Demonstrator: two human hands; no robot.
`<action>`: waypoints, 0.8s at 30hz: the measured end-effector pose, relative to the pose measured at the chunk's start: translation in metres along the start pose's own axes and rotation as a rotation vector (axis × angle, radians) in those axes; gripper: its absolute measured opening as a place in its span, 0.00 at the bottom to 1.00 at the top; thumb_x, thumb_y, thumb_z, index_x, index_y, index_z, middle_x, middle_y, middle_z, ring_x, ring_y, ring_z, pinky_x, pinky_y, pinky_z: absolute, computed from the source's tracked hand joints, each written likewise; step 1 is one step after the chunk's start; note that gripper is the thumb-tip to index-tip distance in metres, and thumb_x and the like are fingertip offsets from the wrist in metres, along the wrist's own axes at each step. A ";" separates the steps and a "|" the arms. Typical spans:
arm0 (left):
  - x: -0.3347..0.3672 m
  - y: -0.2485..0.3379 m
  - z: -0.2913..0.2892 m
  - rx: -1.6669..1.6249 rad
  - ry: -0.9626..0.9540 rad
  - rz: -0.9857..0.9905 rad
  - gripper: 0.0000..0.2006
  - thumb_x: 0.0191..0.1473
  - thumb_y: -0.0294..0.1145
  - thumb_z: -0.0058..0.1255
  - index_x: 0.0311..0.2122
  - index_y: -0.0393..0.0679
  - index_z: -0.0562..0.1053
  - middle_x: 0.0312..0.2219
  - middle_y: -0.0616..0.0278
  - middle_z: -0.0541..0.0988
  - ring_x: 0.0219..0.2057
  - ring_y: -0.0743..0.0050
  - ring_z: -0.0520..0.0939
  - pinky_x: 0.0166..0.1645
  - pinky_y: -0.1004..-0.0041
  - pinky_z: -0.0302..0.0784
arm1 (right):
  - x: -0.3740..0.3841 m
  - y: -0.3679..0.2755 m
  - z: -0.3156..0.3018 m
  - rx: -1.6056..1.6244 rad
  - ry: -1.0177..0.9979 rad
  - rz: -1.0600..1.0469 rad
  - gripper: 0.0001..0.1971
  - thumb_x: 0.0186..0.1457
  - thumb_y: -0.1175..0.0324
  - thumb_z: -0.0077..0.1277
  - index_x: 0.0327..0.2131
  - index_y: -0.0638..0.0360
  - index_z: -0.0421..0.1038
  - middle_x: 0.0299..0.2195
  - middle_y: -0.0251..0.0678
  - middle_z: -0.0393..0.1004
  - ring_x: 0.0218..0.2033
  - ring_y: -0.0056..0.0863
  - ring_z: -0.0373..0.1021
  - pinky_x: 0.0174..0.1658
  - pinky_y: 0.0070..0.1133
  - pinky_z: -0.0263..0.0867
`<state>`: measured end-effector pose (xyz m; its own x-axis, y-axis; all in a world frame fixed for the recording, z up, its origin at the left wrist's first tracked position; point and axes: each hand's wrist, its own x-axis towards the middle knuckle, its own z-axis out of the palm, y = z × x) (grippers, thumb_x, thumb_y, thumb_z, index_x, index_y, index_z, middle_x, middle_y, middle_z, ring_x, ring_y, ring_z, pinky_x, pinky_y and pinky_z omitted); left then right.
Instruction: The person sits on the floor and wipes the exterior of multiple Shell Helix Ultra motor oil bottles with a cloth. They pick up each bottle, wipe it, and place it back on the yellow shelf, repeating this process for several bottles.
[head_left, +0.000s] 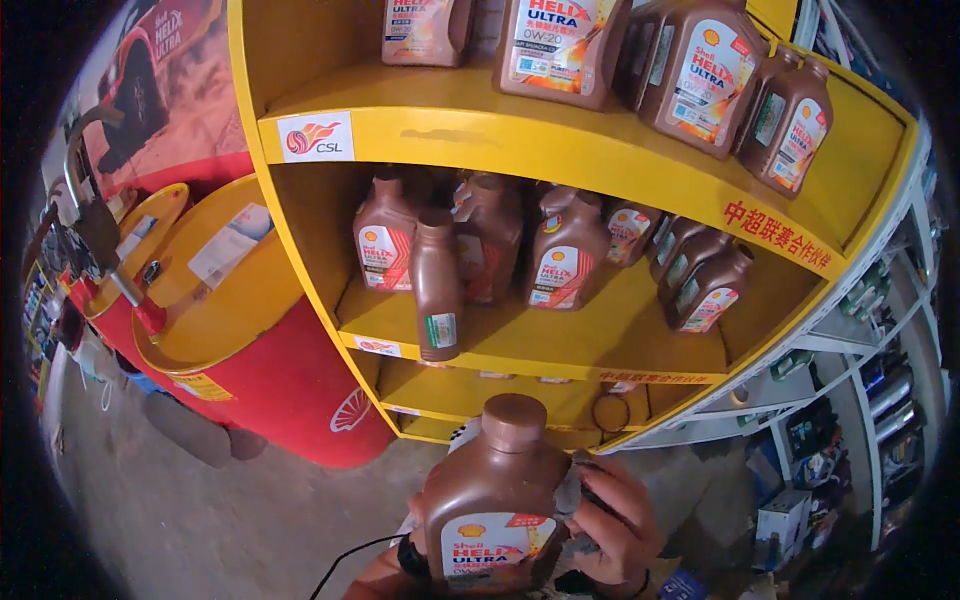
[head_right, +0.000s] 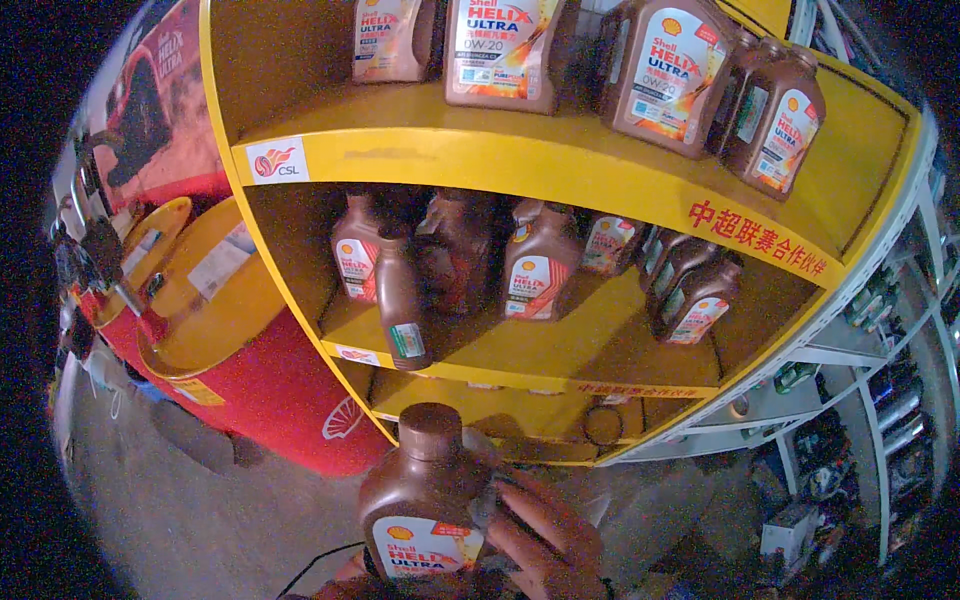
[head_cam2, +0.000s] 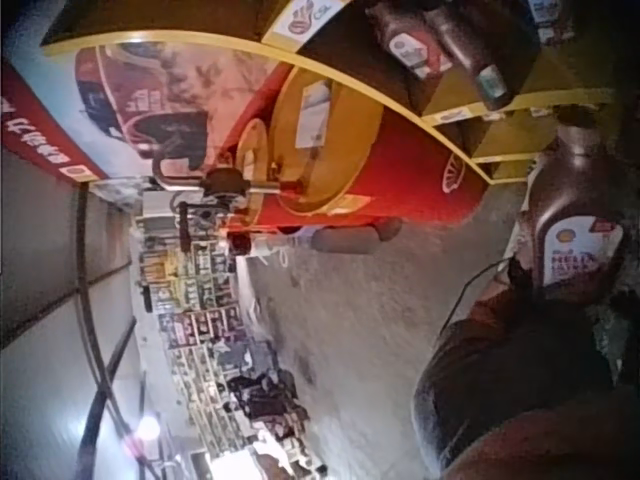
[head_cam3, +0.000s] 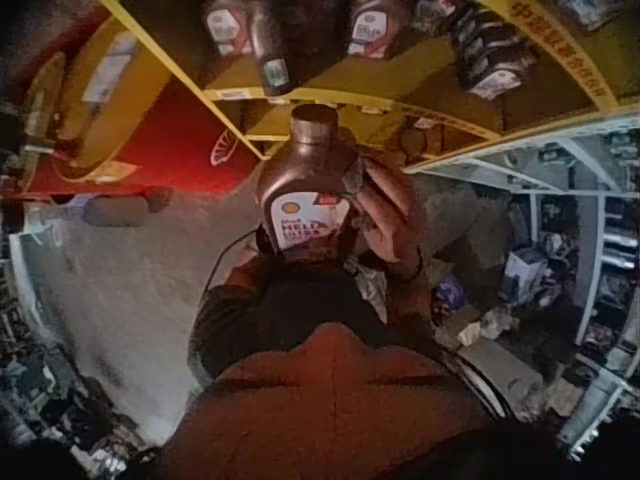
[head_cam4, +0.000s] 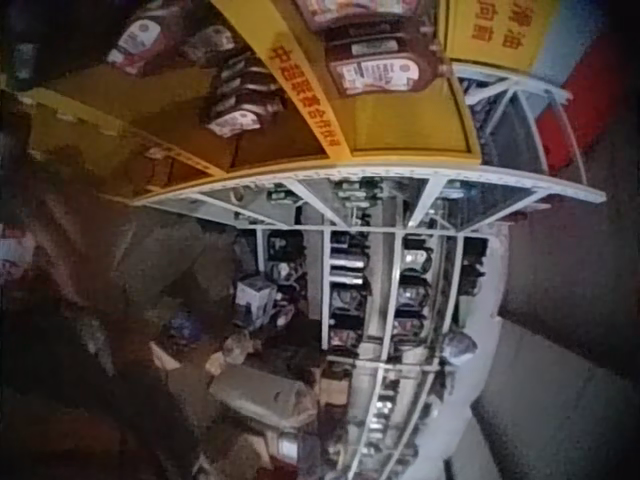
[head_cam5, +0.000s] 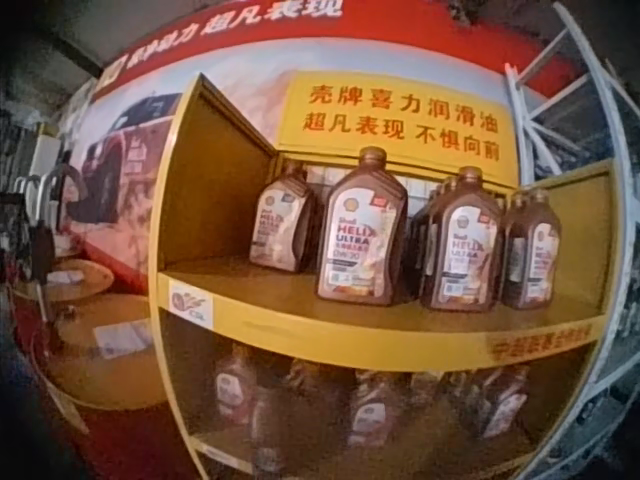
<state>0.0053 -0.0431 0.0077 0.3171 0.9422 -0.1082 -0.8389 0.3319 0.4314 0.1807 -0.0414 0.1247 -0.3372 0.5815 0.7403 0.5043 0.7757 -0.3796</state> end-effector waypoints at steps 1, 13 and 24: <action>0.000 0.000 0.000 -0.003 -0.002 0.000 0.44 0.48 0.68 0.46 0.60 0.43 0.60 0.50 0.60 0.71 0.43 0.74 0.75 0.43 0.75 0.75 | -0.004 0.002 -0.001 -0.011 0.001 -0.015 0.20 0.33 0.74 0.63 0.37 0.61 0.76 0.43 0.47 0.74 0.44 0.48 0.72 0.44 0.34 0.72; 0.000 -0.002 0.002 -0.009 -0.002 -0.003 0.42 0.50 0.68 0.45 0.60 0.43 0.60 0.51 0.60 0.71 0.43 0.74 0.75 0.43 0.75 0.75 | 0.018 0.001 0.007 -0.076 -0.077 -0.210 0.18 0.42 0.71 0.59 0.41 0.57 0.75 0.48 0.43 0.71 0.48 0.45 0.69 0.48 0.34 0.68; 0.001 -0.003 0.004 -0.020 0.006 -0.012 0.41 0.52 0.67 0.43 0.60 0.43 0.60 0.52 0.60 0.70 0.43 0.75 0.75 0.43 0.75 0.75 | 0.018 0.007 0.002 -0.126 -0.167 -0.101 0.16 0.41 0.74 0.57 0.39 0.63 0.75 0.50 0.47 0.71 0.51 0.47 0.68 0.52 0.35 0.67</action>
<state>0.0099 -0.0437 0.0096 0.3247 0.9384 -0.1185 -0.8438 0.3440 0.4119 0.1763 -0.0249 0.1342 -0.5123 0.5436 0.6649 0.5535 0.8010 -0.2283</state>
